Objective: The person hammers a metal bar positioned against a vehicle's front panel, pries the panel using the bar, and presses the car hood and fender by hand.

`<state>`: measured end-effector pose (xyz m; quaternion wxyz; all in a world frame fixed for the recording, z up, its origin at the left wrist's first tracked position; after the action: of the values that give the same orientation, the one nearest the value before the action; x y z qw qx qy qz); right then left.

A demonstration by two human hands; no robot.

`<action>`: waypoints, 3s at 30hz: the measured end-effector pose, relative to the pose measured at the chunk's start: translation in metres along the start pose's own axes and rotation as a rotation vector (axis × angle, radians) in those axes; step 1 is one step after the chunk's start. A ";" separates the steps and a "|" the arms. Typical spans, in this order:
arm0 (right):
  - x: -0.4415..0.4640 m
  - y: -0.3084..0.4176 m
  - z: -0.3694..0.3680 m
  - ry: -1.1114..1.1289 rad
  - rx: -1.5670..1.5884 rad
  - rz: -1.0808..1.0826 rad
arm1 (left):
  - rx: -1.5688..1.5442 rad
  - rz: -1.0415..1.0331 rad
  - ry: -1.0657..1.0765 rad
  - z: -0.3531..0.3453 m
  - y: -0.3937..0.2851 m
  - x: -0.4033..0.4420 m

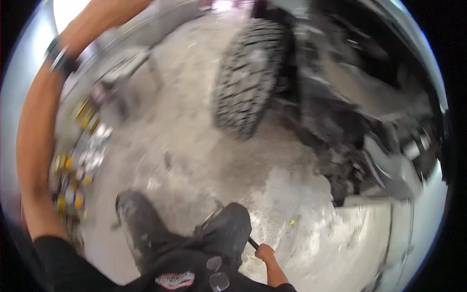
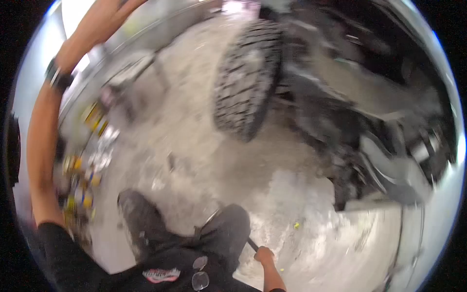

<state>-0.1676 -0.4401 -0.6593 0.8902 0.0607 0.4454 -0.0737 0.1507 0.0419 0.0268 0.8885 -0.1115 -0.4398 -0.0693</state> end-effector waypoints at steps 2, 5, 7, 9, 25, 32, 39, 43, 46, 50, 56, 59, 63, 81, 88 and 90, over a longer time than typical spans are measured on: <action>-0.026 0.011 0.003 -0.061 0.085 -0.065 | 0.115 -0.209 -0.088 -0.013 0.031 0.016; -0.048 0.023 0.000 -0.076 0.231 -0.138 | 0.105 -0.165 -0.026 -0.003 0.005 0.017; -0.037 0.020 -0.023 -0.134 0.187 -0.121 | 0.081 -0.200 -0.120 -0.008 0.013 0.024; -0.043 0.029 -0.031 -0.181 0.212 -0.105 | 0.089 -0.137 -0.074 -0.008 0.011 0.029; -0.068 0.159 -0.068 -0.210 1.192 -0.378 | -0.333 -0.567 0.096 -0.008 0.036 0.047; -0.044 0.209 -0.072 -0.119 1.485 -0.347 | -0.258 -0.753 0.118 -0.025 0.044 0.056; 0.031 0.324 -0.059 -0.621 2.371 -0.268 | -0.211 -0.734 0.022 -0.036 0.042 0.068; 0.054 0.359 -0.039 -0.598 2.584 -0.415 | -0.358 -0.761 -0.020 -0.058 0.040 0.050; 0.056 0.370 -0.022 -0.513 2.486 -0.496 | -0.355 -0.712 0.016 -0.058 0.049 0.044; 0.072 0.374 -0.028 -0.579 2.536 -0.404 | -0.290 -0.625 0.021 -0.044 0.063 0.040; 0.021 0.382 -0.020 -0.579 2.392 -0.418 | -0.199 -0.533 0.058 -0.004 0.063 0.038; 0.032 0.369 -0.029 -0.503 2.563 -0.396 | -0.169 -0.518 0.043 0.007 0.039 0.031; 0.040 0.348 -0.018 -0.556 2.790 -0.153 | -0.113 -0.444 0.106 0.004 0.007 0.016; -0.005 0.379 -0.021 -0.525 2.896 -0.180 | -0.318 -0.486 0.381 0.021 -0.015 -0.009; -0.032 0.386 0.063 -0.477 3.038 0.642 | -0.244 -0.506 0.256 -0.014 -0.005 0.013; -0.080 0.390 0.122 -0.517 2.831 0.969 | -0.249 -0.517 0.265 -0.009 -0.007 0.011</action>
<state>-0.0472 -0.0720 -0.5055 0.0895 0.9614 -0.2158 -0.1453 0.1632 0.0319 0.0313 0.8704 -0.0941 -0.3221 -0.3604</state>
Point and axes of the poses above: each hand's wrist, its own x-axis towards the middle knuckle, its own z-axis out of the back of the hand, y = z × x, the point moved 7 cm from there along x, towards the middle knuckle, and after that the axes turned 8 degrees about z, right-handed, at the moved point
